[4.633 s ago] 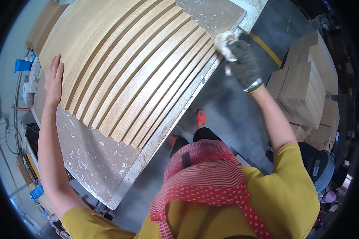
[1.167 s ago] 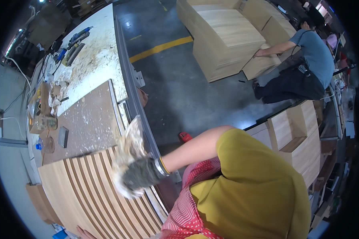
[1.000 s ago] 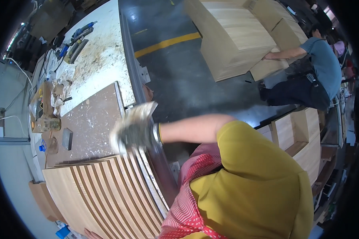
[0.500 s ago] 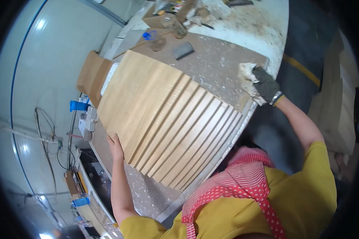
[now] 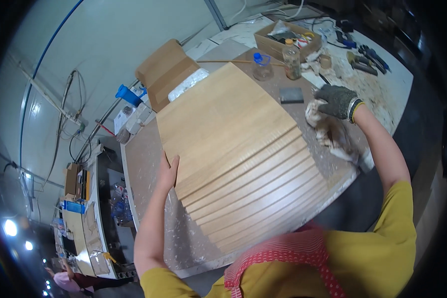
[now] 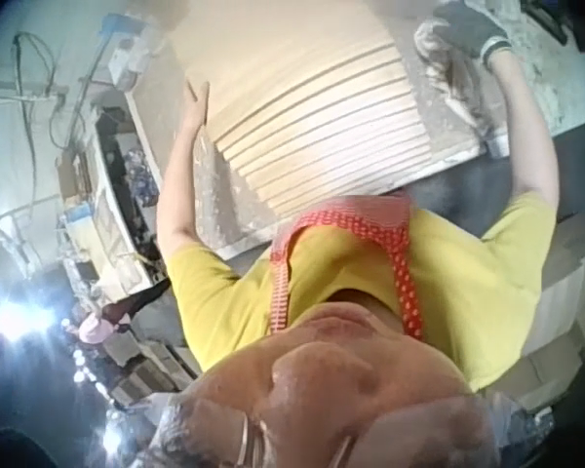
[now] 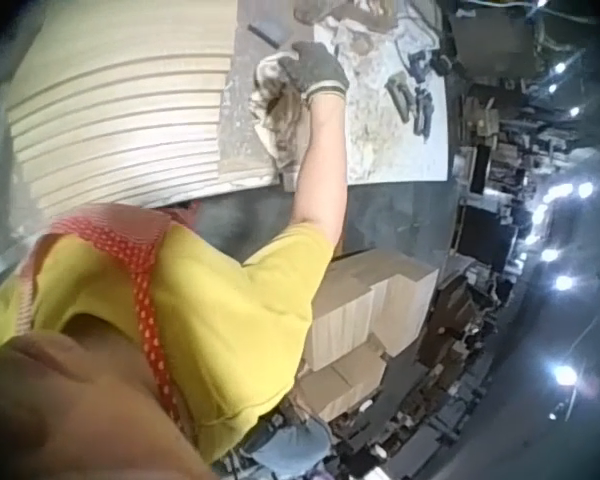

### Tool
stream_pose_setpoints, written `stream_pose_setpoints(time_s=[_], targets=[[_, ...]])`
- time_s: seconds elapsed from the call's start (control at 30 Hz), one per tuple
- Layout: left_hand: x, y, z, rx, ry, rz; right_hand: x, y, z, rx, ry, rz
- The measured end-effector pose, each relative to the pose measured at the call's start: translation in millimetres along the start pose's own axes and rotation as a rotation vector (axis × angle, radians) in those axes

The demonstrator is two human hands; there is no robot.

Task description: The person wipes the surface of several wooden boards with a cloth. They handle the boards one by one, wiping them thoroughly before stacking them on the workbench. The person also pours liquid from a bottle onto the cloth to aid in cleaning.

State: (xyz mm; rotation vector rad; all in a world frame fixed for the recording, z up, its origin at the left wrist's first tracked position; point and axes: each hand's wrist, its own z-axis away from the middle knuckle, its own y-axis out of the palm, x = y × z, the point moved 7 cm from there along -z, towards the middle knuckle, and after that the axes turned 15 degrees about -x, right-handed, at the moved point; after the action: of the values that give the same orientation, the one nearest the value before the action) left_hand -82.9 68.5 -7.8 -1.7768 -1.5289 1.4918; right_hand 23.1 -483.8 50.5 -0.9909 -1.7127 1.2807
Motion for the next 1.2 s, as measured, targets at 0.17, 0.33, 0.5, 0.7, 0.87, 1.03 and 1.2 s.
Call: stream_pose_setpoints(time_s=[0.17,0.33,0.5,0.7,0.87,1.03,1.2], targets=[[-17,-18,-67,0.029,-0.005,-0.036,61,-12,-101,-0.293,-0.168,-0.320],[-56,13,-162,-0.156,0.171,-0.005,115,53,-224,-0.542,-0.611,0.054],[-30,57,-226,-0.103,0.155,-0.175,168,84,-319,-0.483,-0.288,-0.246],[14,102,-244,0.220,0.476,-0.764,178,132,-350,0.076,-0.189,-0.020],[-2,103,-227,0.352,0.047,-0.410,169,145,-338,0.161,-0.133,-0.113],[2,97,-217,0.338,-0.058,-0.384,188,131,-317,0.195,-0.276,-0.128],[-19,79,-161,0.586,-0.068,-0.400,175,135,-264,0.330,-0.282,0.063]])
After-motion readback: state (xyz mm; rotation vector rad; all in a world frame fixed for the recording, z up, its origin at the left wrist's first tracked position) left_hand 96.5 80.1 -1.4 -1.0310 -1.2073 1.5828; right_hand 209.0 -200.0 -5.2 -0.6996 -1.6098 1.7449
